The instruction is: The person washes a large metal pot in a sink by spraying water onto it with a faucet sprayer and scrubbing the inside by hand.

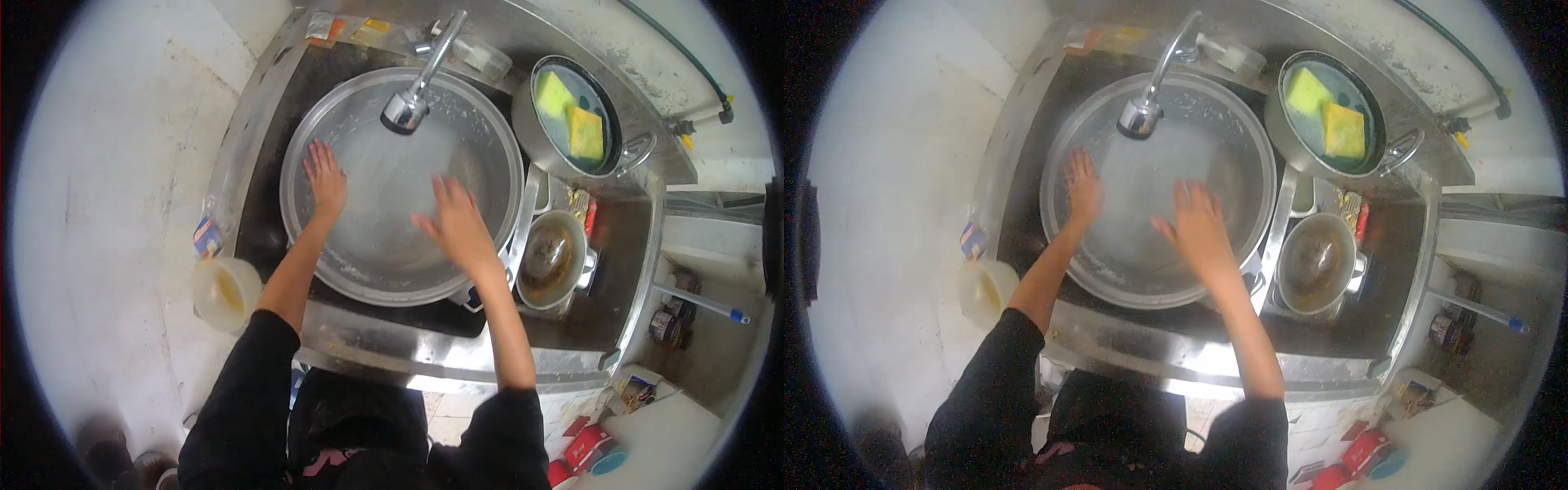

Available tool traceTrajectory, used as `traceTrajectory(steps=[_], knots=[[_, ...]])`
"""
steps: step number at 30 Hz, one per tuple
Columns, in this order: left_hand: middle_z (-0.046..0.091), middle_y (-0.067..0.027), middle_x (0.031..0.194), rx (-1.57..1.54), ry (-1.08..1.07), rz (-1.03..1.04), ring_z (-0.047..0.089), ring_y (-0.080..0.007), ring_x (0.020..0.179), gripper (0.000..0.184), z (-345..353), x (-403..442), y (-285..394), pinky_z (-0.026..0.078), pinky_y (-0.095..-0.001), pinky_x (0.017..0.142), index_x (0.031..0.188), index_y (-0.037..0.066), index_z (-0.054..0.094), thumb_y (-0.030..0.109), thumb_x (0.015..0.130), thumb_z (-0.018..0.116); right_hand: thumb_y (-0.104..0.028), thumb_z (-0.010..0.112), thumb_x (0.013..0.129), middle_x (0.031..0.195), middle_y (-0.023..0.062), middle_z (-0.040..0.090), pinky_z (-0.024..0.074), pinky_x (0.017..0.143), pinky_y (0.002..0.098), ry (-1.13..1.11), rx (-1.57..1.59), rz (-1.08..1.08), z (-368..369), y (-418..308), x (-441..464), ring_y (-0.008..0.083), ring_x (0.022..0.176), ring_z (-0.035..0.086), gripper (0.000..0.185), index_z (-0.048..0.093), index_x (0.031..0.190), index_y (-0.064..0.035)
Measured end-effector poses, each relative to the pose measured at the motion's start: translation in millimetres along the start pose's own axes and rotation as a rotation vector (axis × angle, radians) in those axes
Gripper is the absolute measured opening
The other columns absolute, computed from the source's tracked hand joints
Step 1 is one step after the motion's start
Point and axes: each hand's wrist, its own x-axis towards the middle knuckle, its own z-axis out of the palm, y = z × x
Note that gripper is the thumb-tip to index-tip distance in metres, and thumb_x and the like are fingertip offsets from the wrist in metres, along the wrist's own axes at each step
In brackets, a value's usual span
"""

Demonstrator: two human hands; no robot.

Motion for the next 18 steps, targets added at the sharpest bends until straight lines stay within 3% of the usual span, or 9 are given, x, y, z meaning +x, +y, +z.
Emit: traceTrajectory(steps=[2, 6, 9, 10, 12, 13, 15, 17, 18], knots=[[0.003, -0.0188, 0.147, 0.094, 0.012, 0.069, 0.003, -0.032, 0.136, 0.072, 22, 25, 2, 0.007, -0.0511, 0.107, 0.138, 0.0, 0.016, 0.016, 0.08, 0.056, -0.033, 0.059, 0.082, 0.122, 0.0239, 0.044, 0.0305, 0.1, 0.0465, -0.015, -0.183, 0.022, 4, 24, -49, 0.0372, 0.122, 0.036, 0.056, 0.043, 0.121, 0.0041], [0.004, -0.02, 0.146, 0.06, 0.051, 0.096, 0.006, -0.0343, 0.136, 0.073, 58, 52, 28, 0.008, -0.0517, 0.107, 0.138, -0.001, 0.016, 0.018, 0.081, 0.056, -0.031, 0.058, 0.081, 0.121, 0.0208, 0.045, 0.0245, 0.103, 0.05, -0.044, -0.142, 0.022, 19, 48, -91, 0.0325, 0.124, 0.034, 0.049, 0.051, 0.113, 0.0045], [0.003, -0.0233, 0.145, -0.291, -0.102, -0.081, 0.003, -0.0369, 0.135, 0.07, 86, 84, 64, 0.006, -0.0538, 0.106, 0.138, -0.002, 0.016, 0.023, 0.084, 0.052, -0.028, 0.056, 0.082, 0.119, 0.0155, 0.049, 0.0218, 0.104, 0.0497, -0.002, -0.136, -0.002, 26, 47, -88, 0.0306, 0.123, 0.035, 0.04, 0.055, 0.109, 0.0014], [0.003, -0.0286, 0.142, -0.326, -0.073, -0.125, 0.006, -0.0395, 0.134, 0.069, 96, 94, 87, 0.015, -0.0507, 0.105, 0.136, -0.007, 0.012, 0.029, 0.087, 0.046, -0.028, 0.055, 0.083, 0.118, 0.0152, 0.049, 0.0213, 0.104, 0.0497, 0.013, -0.126, 0.023, 26, 46, -86, 0.031, 0.123, 0.035, 0.039, 0.055, 0.109, 0.0007], [0.002, -0.0354, 0.139, -0.641, 0.045, -0.251, 0.007, -0.0432, 0.132, 0.072, 85, 106, 148, 0.02, -0.0466, 0.105, 0.133, -0.014, 0.007, 0.037, 0.092, 0.036, -0.029, 0.053, 0.083, 0.119, 0.0145, 0.05, 0.0208, 0.104, 0.049, 0.028, -0.104, 0.063, 29, 47, -84, 0.0315, 0.122, 0.036, 0.038, 0.056, 0.108, -0.0005], [0.001, -0.0368, 0.138, -0.921, 0.132, -0.333, 0.005, -0.0444, 0.132, 0.074, 67, 110, 186, 0.016, -0.0456, 0.107, 0.132, -0.016, 0.006, 0.039, 0.093, 0.034, -0.029, 0.053, 0.083, 0.119, 0.0145, 0.05, 0.0208, 0.104, 0.049, 0.028, -0.107, 0.071, 31, 47, -84, 0.0315, 0.122, 0.036, 0.038, 0.056, 0.108, -0.0005], [-0.002, -0.0394, 0.136, -1.034, 0.335, -0.24, -0.001, -0.0465, 0.131, 0.069, 108, 119, 245, 0.006, -0.0441, 0.109, 0.131, -0.019, 0.002, 0.034, 0.094, 0.03, -0.029, 0.054, 0.083, 0.118, 0.0138, 0.05, 0.0212, 0.104, 0.0485, 0.054, -0.118, 0.098, 34, 46, -83, 0.0313, 0.122, 0.037, 0.038, 0.056, 0.109, -0.0011], [-0.001, -0.0381, 0.138, -0.999, 0.244, 0.035, 0.002, -0.0442, 0.132, 0.06, 95, 74, 283, 0.003, -0.0402, 0.11, 0.129, -0.021, 0.003, 0.022, 0.094, 0.027, -0.029, 0.053, 0.083, 0.117, 0.0131, 0.052, 0.0217, 0.104, 0.0479, 0.067, -0.109, 0.107, 35, 46, -82, 0.031, 0.121, 0.038, 0.038, 0.056, 0.109, -0.0015], [-0.002, -0.0355, 0.139, -0.469, 0.061, 0.258, 0.002, -0.042, 0.133, 0.059, 90, 42, 282, 0.003, -0.0392, 0.11, 0.131, -0.018, 0.001, 0.023, 0.095, 0.024, -0.029, 0.053, 0.083, 0.116, 0.0129, 0.052, 0.0221, 0.103, 0.0476, 0.069, -0.1, 0.118, 35, 46, -82, 0.0309, 0.12, 0.038, 0.038, 0.056, 0.109, -0.0016]])
